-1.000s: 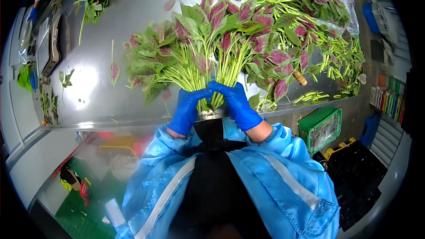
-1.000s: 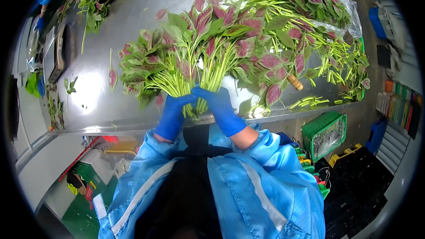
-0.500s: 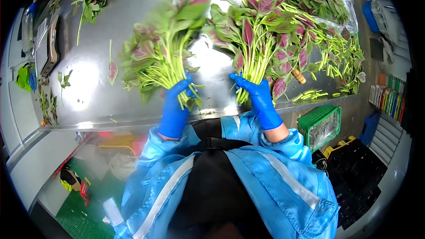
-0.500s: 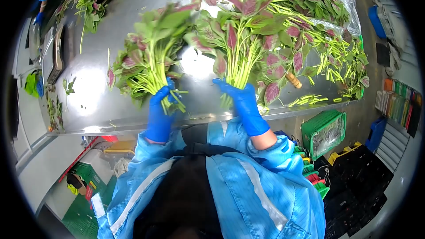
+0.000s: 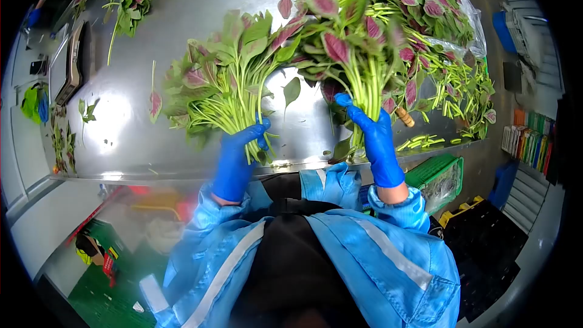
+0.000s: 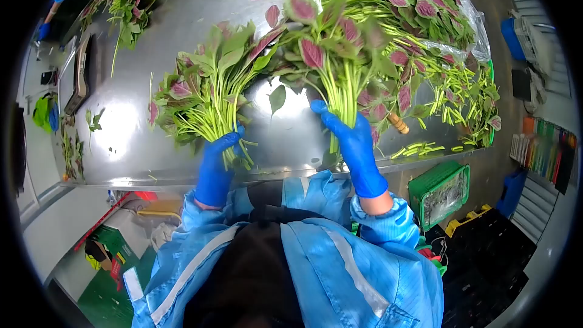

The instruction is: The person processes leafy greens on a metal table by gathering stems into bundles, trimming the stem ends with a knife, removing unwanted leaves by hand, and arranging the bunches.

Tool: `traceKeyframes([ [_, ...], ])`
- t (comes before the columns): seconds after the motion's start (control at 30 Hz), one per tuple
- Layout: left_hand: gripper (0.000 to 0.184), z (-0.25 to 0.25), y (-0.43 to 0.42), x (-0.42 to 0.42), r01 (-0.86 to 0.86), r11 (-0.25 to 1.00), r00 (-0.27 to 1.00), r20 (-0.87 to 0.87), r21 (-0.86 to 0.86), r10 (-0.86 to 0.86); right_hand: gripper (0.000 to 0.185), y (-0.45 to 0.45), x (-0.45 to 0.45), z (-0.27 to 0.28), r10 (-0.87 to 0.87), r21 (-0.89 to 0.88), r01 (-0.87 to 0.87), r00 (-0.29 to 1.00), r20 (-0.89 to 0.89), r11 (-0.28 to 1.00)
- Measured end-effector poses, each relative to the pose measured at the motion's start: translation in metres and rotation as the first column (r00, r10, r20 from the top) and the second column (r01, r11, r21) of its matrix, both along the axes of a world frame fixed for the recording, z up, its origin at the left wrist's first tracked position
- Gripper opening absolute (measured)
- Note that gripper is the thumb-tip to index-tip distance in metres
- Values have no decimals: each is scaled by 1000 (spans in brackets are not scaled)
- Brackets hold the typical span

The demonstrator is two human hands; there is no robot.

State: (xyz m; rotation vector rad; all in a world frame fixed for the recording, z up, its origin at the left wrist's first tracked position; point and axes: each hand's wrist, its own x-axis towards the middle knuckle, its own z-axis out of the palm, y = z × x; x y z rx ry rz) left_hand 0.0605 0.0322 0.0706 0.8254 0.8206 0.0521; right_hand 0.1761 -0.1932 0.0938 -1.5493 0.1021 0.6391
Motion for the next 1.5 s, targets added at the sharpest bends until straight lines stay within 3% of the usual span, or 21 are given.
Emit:
traceKeyframes([
  [0.07, 36, 12, -1, 1, 49, 998, 999, -21, 47, -48, 31, 12, -7, 9, -49, 87, 41, 994, 94, 995],
  [0.17, 37, 10, -10, -3, 109, 994, 994, 8, 19, -109, 28, 31, -18, 18, 107, 207, -62, 971, -213, 976],
  [0.27, 37, -14, -22, -11, 261, 958, 963, -33, -117, -266, 30, 46, -46, -42, 237, 76, -226, 888, -394, 971],
  [0.33, 39, -26, -26, -16, 262, 955, 964, -11, -141, -266, 32, 46, -55, -62, 256, 39, -275, 823, -507, 961],
  [0.5, 45, -39, -23, -22, 247, 964, 969, 21, -97, -246, 35, 53, -57, -57, 250, 160, -195, 827, -504, 968],
  [0.57, 43, -27, -24, -18, 127, 963, 988, -60, -238, -146, 36, 57, -56, -56, 270, 234, -180, 851, -450, 956],
  [0.63, 43, -25, -24, -17, -60, 924, 989, -150, -378, 3, 38, 61, -55, -54, 296, 199, -227, 825, -482, 953],
  [0.77, 42, -27, -25, -19, 85, 986, 989, -105, -146, -100, 41, 64, -62, -66, 341, 218, -271, 833, -436, 938],
  [0.97, 35, -26, -2, -29, 175, 969, 981, -52, -175, -187, 43, 49, -56, -70, 332, 239, -253, 858, -392, 937],
  [1.0, 34, -23, -5, -24, 164, 976, 977, -115, -143, -181, 44, 50, -58, -73, 330, 249, -247, 863, -383, 936],
  [1.13, 38, -24, -24, -14, 186, 982, 982, -35, 33, -185, 41, 58, -59, -73, 350, 124, -327, 865, -359, 937],
  [1.27, 38, -14, -16, -15, 152, 987, 987, -53, -47, -154, 39, 48, -51, -61, 321, 240, -256, 901, -293, 937],
  [1.3, 38, -10, -13, -15, 173, 982, 982, -59, -76, -178, 39, 42, -49, -62, 320, 154, -286, 900, -295, 946],
  [1.37, 37, -5, -6, -19, 220, 966, 971, -69, -135, -230, 47, 36, -46, -71, 338, 165, -297, 860, -382, 941],
  [1.5, 34, -10, -7, -23, 189, 939, 970, -93, -288, -224, 38, 33, -53, -81, 298, 256, -203, 858, -418, 945],
])
